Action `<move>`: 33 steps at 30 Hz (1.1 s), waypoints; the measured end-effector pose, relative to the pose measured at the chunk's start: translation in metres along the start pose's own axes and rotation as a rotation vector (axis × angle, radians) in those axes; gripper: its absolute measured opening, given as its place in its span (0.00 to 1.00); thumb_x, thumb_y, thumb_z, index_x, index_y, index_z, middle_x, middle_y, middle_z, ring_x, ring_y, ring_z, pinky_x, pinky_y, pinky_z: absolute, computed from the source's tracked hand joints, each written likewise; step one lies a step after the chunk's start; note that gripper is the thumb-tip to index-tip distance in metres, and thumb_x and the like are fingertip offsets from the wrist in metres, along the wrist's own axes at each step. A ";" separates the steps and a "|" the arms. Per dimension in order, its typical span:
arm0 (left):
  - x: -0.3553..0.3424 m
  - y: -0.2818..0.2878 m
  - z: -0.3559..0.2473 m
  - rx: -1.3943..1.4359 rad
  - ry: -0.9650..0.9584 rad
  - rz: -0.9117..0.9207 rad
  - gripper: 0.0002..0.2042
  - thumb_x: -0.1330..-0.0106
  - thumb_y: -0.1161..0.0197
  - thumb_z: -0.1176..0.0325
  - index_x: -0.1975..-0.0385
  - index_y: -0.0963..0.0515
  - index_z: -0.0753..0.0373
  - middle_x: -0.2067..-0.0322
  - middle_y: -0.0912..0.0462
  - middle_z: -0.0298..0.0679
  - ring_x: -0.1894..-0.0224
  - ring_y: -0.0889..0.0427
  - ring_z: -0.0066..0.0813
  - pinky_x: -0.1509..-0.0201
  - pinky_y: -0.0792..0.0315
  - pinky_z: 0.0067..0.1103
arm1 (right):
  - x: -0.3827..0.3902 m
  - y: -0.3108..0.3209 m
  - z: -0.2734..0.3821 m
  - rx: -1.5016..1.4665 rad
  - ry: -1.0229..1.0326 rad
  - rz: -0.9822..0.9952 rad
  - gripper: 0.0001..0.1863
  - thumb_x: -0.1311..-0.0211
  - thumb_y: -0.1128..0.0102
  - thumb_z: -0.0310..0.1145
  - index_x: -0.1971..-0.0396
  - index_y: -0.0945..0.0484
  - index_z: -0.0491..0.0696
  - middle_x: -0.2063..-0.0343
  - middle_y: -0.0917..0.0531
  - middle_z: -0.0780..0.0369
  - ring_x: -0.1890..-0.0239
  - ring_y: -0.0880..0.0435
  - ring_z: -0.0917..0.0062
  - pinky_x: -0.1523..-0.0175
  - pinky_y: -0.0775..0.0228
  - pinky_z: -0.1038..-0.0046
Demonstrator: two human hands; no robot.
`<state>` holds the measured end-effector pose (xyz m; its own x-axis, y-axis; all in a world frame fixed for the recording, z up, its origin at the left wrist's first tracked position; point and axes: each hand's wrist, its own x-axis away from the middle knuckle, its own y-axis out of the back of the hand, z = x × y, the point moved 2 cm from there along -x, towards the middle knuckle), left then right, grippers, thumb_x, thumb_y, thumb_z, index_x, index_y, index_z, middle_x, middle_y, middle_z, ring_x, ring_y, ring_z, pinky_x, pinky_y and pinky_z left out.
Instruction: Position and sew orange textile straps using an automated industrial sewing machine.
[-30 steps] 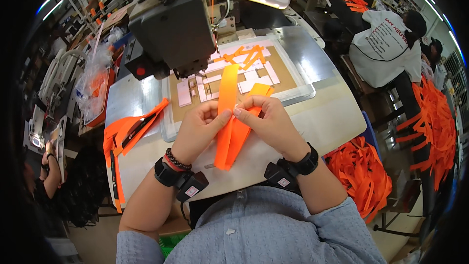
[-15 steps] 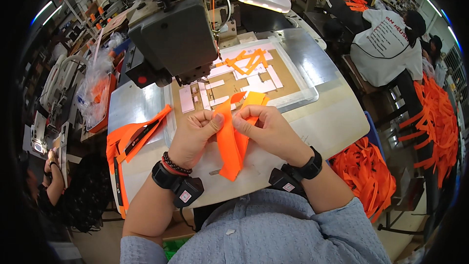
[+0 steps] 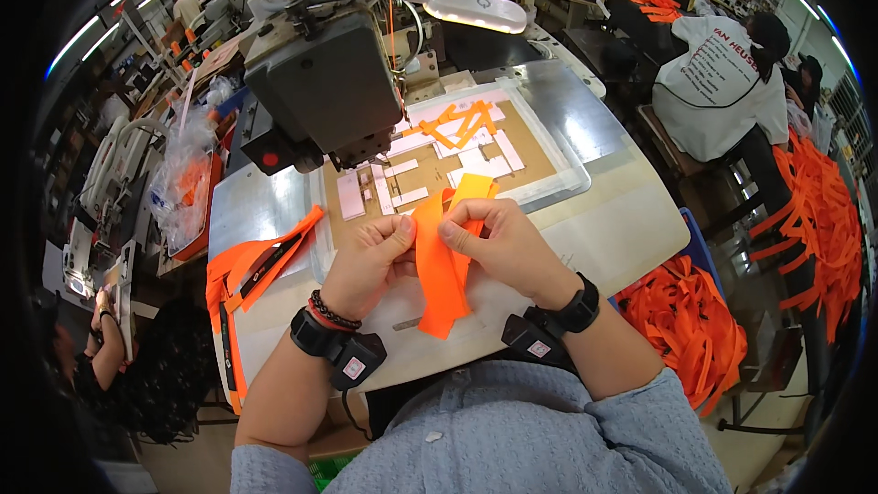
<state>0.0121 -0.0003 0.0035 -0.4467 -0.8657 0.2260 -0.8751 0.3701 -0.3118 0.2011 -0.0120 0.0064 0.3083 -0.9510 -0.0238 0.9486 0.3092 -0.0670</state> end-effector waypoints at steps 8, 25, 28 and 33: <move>0.002 -0.006 -0.003 -0.344 -0.162 -0.135 0.14 0.22 0.50 0.61 0.67 0.26 0.64 0.77 0.21 0.32 0.77 0.21 0.17 0.72 0.26 0.14 | 0.000 -0.002 0.000 -0.058 -0.001 0.051 0.11 0.29 0.42 0.34 0.70 0.23 0.44 0.71 0.22 0.72 0.65 0.28 0.91 0.57 0.33 0.83; 0.002 -0.003 -0.003 -0.040 -0.083 -0.050 0.08 0.30 0.37 0.66 0.64 0.21 0.66 0.69 0.15 0.35 0.70 0.18 0.15 0.67 0.23 0.14 | -0.001 0.004 -0.005 -0.106 -0.070 -0.009 0.11 0.30 0.40 0.36 0.64 0.19 0.43 0.70 0.19 0.69 0.68 0.25 0.90 0.61 0.32 0.85; 0.000 0.006 -0.002 -0.060 -0.049 -0.025 0.10 0.29 0.38 0.66 0.60 0.21 0.68 0.64 0.14 0.40 0.65 0.15 0.22 0.59 0.20 0.20 | 0.000 0.002 -0.002 -0.111 -0.078 -0.009 0.11 0.30 0.40 0.36 0.63 0.19 0.42 0.69 0.18 0.68 0.68 0.24 0.89 0.61 0.31 0.85; 0.000 0.001 -0.002 -0.036 -0.069 -0.041 0.10 0.29 0.38 0.66 0.61 0.20 0.68 0.67 0.14 0.38 0.67 0.15 0.20 0.63 0.20 0.17 | 0.000 0.002 -0.001 -0.078 -0.066 -0.001 0.11 0.31 0.40 0.35 0.62 0.18 0.42 0.68 0.18 0.68 0.67 0.24 0.90 0.60 0.31 0.85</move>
<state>0.0105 0.0009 0.0048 -0.3976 -0.9010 0.1735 -0.8991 0.3449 -0.2696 0.2030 -0.0110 0.0056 0.3134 -0.9487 0.0424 0.9415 0.3046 -0.1444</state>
